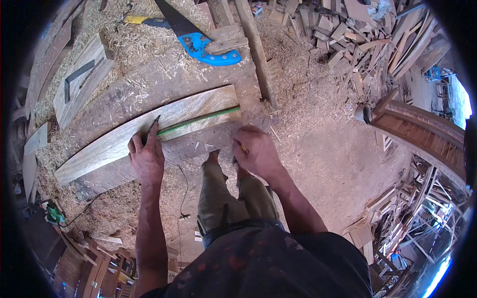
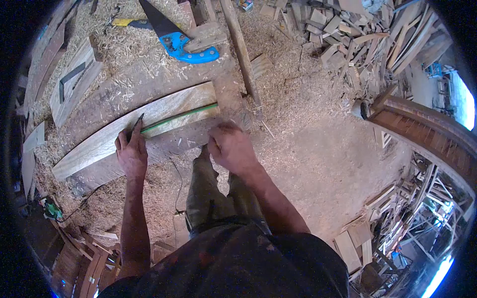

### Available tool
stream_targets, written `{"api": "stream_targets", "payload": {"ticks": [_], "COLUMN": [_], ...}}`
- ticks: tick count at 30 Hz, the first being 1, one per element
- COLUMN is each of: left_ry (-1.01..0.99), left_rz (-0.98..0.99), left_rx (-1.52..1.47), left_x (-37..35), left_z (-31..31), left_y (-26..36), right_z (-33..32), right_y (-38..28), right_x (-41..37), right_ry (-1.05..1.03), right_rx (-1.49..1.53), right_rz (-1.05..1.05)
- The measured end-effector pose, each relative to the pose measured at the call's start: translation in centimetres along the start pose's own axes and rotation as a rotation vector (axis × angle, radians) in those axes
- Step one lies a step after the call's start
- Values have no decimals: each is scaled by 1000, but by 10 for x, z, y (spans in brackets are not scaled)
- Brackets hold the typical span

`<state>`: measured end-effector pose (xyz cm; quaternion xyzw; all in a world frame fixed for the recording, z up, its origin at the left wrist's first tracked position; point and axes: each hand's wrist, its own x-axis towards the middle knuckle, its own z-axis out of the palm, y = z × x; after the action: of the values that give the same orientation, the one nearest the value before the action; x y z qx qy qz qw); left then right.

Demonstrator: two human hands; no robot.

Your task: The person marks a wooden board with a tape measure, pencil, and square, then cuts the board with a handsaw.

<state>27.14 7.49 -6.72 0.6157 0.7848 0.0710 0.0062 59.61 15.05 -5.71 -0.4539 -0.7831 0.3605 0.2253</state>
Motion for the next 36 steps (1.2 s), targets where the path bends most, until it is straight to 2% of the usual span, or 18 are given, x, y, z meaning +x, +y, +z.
{"api": "stream_targets", "payload": {"ticks": [2, 4, 7, 11, 16, 19, 20, 22, 23, 24, 25, 26, 29, 30, 31, 32, 34, 36], "left_ry": [40, 106, 129, 99, 40, 106, 161, 174, 194, 218, 167, 210, 167, 36, -92, -89, -79, 43], "left_rz": [14, -1, 37, -22, -166, -151, -94, -202, -238, -272, -388, -476, -492, -522, -551, -531, -491, -562], "left_rx": [-38, -23, 33, 168, 68, 49, 243, 228, 135, 42, 263, 196, 196, 85, -25, 16, 103, 157], "left_x": [16, 39, 78, 113, 129, 140, 152, 179, 203, 227, 252, 263, 288, 293, 296, 295, 288, 279], "left_z": [-6, -11, 6, 4, -2, -15, -11, 1, -2, -6, 9, 4, 10, 11, 4, 1, -37, -56], "left_y": [-4, -7, -56, -103, -136, -154, -179, -261, -288, -313, -356, -358, -422, -449, -451, -449, -398, -369], "right_z": [-6, -4, 10, 21, 41, 52, 59, 60, 59, 54, 57, 57, 47, 48, 44, 40, 35, 30], "right_y": [-14, -16, -3, -8, -11, -24, -21, -29, -37, -43, -38, -37, -37, -29, -26, -24, -17, -10], "right_x": [-8, -19, -48, -58, -61, -58, -64, -61, -56, -54, -62, -66, -70, -79, -83, -85, -91, -101], "right_ry": [-70, -114, -196, -169, -146, -143, -150, -242, -226, -217, -182, -175, -107, -98, -89, -81, -62, -46], "right_rx": [109, 79, -37, -4, 61, 117, 113, -6, 72, 71, 55, 39, 54, 21, 34, 49, 63, 58], "right_rz": [43, 119, 225, 322, 419, 506, 518, 543, 606, 576, 557, 607, 604, 600, 605, 606, 597, 584]}}
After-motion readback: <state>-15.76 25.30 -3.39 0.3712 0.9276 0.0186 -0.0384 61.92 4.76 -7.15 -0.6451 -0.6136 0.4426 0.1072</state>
